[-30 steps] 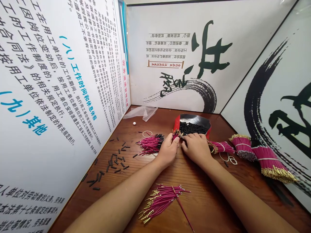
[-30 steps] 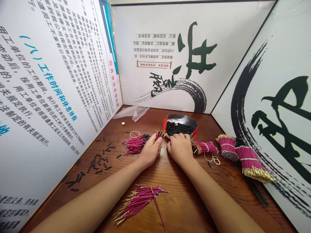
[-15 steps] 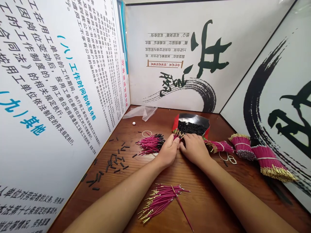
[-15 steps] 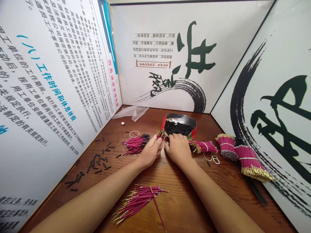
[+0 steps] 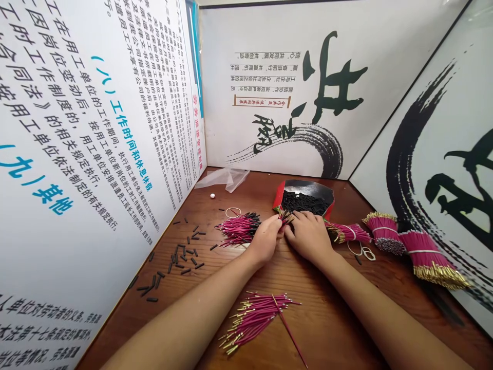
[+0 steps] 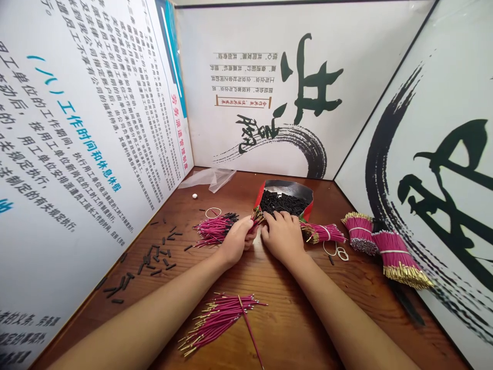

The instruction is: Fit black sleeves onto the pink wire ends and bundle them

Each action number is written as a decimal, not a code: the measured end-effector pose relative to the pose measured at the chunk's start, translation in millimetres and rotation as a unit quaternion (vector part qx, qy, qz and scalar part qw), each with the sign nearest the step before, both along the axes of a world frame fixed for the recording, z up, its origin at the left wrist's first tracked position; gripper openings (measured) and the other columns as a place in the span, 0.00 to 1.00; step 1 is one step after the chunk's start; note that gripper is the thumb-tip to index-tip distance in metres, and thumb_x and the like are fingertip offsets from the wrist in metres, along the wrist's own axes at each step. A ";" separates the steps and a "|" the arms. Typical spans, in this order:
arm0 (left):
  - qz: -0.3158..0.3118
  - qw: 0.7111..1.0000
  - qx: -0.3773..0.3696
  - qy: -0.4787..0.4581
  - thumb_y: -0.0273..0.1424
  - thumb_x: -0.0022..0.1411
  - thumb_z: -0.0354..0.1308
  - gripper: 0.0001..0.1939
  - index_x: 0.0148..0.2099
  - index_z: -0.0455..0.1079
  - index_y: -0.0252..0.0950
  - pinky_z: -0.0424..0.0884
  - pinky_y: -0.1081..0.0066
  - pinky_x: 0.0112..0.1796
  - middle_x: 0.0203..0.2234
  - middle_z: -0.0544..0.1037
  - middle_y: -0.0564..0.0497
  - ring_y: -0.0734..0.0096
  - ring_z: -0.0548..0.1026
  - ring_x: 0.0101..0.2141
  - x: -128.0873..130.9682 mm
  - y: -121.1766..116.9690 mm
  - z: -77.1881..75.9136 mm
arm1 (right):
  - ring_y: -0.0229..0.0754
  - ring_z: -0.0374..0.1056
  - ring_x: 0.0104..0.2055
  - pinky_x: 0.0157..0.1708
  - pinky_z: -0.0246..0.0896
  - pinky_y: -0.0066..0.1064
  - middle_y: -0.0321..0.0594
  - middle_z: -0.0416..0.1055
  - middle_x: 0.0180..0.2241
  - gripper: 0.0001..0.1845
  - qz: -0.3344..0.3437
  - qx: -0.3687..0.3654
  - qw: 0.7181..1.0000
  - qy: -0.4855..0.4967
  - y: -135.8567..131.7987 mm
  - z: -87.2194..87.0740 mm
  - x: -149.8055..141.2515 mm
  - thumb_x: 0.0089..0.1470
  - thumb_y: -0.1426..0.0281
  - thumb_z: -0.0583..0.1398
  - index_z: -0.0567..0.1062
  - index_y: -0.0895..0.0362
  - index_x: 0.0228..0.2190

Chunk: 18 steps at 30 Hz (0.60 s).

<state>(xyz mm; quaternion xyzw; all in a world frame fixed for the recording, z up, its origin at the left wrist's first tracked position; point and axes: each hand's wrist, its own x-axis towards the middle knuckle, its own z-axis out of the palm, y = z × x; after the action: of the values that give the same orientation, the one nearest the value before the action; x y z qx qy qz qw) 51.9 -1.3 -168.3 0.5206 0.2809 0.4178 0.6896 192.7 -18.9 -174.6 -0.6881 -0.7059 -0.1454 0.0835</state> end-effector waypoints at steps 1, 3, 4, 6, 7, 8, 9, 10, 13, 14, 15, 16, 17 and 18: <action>-0.012 1.000 0.000 -0.010 0.43 0.60 0.54 0.16 0.30 0.57 0.38 0.49 0.76 0.22 0.18 0.54 0.59 0.78 0.51 0.20 0.0 0.3 -0.4 | 0.53 0.65 0.54 0.49 0.50 0.42 0.47 0.74 0.53 0.19 0.002 -0.001 1.000 0.001 0.1 -0.6 0.4 0.63 0.66 0.53 0.76 0.57 0.50; -0.025 0.999 -0.006 -0.022 0.43 0.60 0.55 0.16 0.31 0.56 0.38 0.46 0.76 0.21 0.18 0.54 0.60 0.80 0.49 0.19 0.2 1.0 -1.5 | 0.52 0.66 0.52 0.48 0.50 0.42 0.46 0.75 0.52 0.18 0.005 -0.005 1.000 0.003 0.5 -1.1 1.5 0.63 0.67 0.52 0.76 0.56 0.49; -0.028 0.999 -0.010 -0.024 0.43 0.59 0.55 0.16 0.31 0.56 0.38 0.45 0.76 0.20 0.18 0.53 0.61 0.81 0.48 0.19 0.3 1.3 -2.0 | 0.52 0.66 0.51 0.48 0.50 0.41 0.45 0.75 0.51 0.18 0.007 -0.006 1.000 0.004 0.8 -1.0 2.0 0.63 0.67 0.52 0.76 0.57 0.48; -0.035 0.999 -0.015 -0.028 0.43 0.59 0.56 0.17 0.32 0.55 0.38 0.44 0.77 0.20 0.18 0.53 0.62 0.82 0.47 0.18 0.6 1.9 -3.1 | 0.51 0.67 0.49 0.47 0.50 0.41 0.45 0.76 0.49 0.17 0.010 -0.006 1.000 0.007 1.5 -1.0 3.2 0.63 0.69 0.52 0.77 0.57 0.47; -0.038 0.999 -0.016 -0.031 0.44 0.59 0.57 0.18 0.33 0.55 0.38 0.43 0.77 0.19 0.18 0.53 0.62 0.83 0.46 0.18 0.9 2.0 -3.6 | 0.50 0.67 0.49 0.46 0.50 0.40 0.45 0.76 0.49 0.17 0.011 -0.005 1.000 0.008 1.9 -1.1 3.8 0.63 0.69 0.52 0.77 0.58 0.47; -0.039 0.998 -0.017 -0.035 0.45 0.59 0.58 0.18 0.34 0.56 0.38 0.43 0.77 0.19 0.18 0.52 0.63 0.83 0.46 0.17 1.1 2.2 -4.1 | 0.50 0.67 0.49 0.46 0.50 0.40 0.45 0.77 0.48 0.17 0.013 -0.004 1.000 0.009 2.3 -1.4 4.3 0.63 0.70 0.52 0.77 0.58 0.46; -0.039 0.998 -0.017 -0.040 0.45 0.59 0.58 0.19 0.34 0.56 0.37 0.43 0.77 0.19 0.18 0.52 0.63 0.83 0.46 0.18 1.4 2.2 -4.6 | 0.50 0.67 0.48 0.46 0.51 0.40 0.46 0.77 0.48 0.16 0.015 -0.004 1.000 0.009 2.6 -1.9 4.8 0.63 0.70 0.52 0.77 0.58 0.46; -0.038 0.998 -0.018 -0.043 0.46 0.59 0.59 0.19 0.35 0.57 0.37 0.44 0.77 0.19 0.18 0.52 0.63 0.83 0.46 0.18 1.7 2.2 -5.1 | 0.50 0.67 0.48 0.46 0.51 0.40 0.46 0.77 0.48 0.16 0.017 -0.003 1.000 0.010 3.0 -2.5 5.1 0.63 0.71 0.52 0.77 0.58 0.45; -0.027 0.999 -0.009 -0.036 0.45 0.60 0.59 0.18 0.37 0.59 0.37 0.46 0.77 0.20 0.19 0.53 0.62 0.82 0.47 0.18 2.5 1.9 -6.4 | 0.51 0.67 0.48 0.46 0.53 0.41 0.47 0.76 0.49 0.16 0.020 0.003 1.000 0.015 4.0 -4.3 5.5 0.62 0.72 0.54 0.77 0.60 0.46; -0.017 0.999 0.000 -0.028 0.44 0.61 0.58 0.17 0.37 0.60 0.36 0.48 0.77 0.21 0.19 0.54 0.62 0.81 0.49 0.19 2.9 1.7 -6.6 | 0.51 0.67 0.48 0.46 0.53 0.41 0.47 0.76 0.49 0.16 0.020 0.008 1.000 0.017 4.2 -4.8 5.5 0.62 0.72 0.54 0.77 0.60 0.47; -0.005 1.000 0.009 -0.017 0.43 0.61 0.57 0.16 0.37 0.61 0.36 0.51 0.77 0.21 0.19 0.55 0.61 0.80 0.51 0.19 3.3 1.5 -6.7 | 0.51 0.67 0.49 0.47 0.54 0.41 0.48 0.75 0.50 0.17 0.020 0.014 1.000 0.020 4.4 -5.1 5.3 0.62 0.72 0.54 0.76 0.61 0.49; 0.008 1.000 0.019 -0.005 0.42 0.62 0.56 0.14 0.38 0.62 0.36 0.54 0.76 0.23 0.19 0.56 0.60 0.79 0.54 0.20 3.7 1.3 -6.7 | 0.52 0.67 0.49 0.47 0.55 0.41 0.48 0.74 0.51 0.18 0.019 0.019 0.999 0.024 4.6 -5.3 5.2 0.61 0.72 0.54 0.75 0.62 0.50; 0.020 0.999 0.027 0.005 0.41 0.63 0.56 0.13 0.37 0.63 0.36 0.57 0.76 0.25 0.19 0.57 0.59 0.78 0.56 0.21 4.2 1.2 -6.6 | 0.52 0.67 0.50 0.47 0.55 0.41 0.49 0.74 0.52 0.19 0.017 0.024 0.999 0.028 4.7 -5.4 5.0 0.61 0.71 0.54 0.74 0.62 0.52; 0.032 0.999 0.033 0.014 0.41 0.63 0.55 0.12 0.37 0.64 0.36 0.60 0.75 0.27 0.20 0.58 0.58 0.76 0.58 0.23 4.5 1.1 -6.4 | 0.53 0.67 0.51 0.48 0.56 0.41 0.50 0.73 0.53 0.20 0.014 0.030 0.999 0.033 4.8 -5.6 4.9 0.61 0.71 0.54 0.73 0.63 0.53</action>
<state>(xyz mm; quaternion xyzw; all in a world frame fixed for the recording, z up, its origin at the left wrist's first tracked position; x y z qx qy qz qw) 56.5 -0.2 -174.7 0.5398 0.2933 0.4408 0.6544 197.6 -14.1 -180.2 -0.6795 -0.7081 -0.1426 0.1290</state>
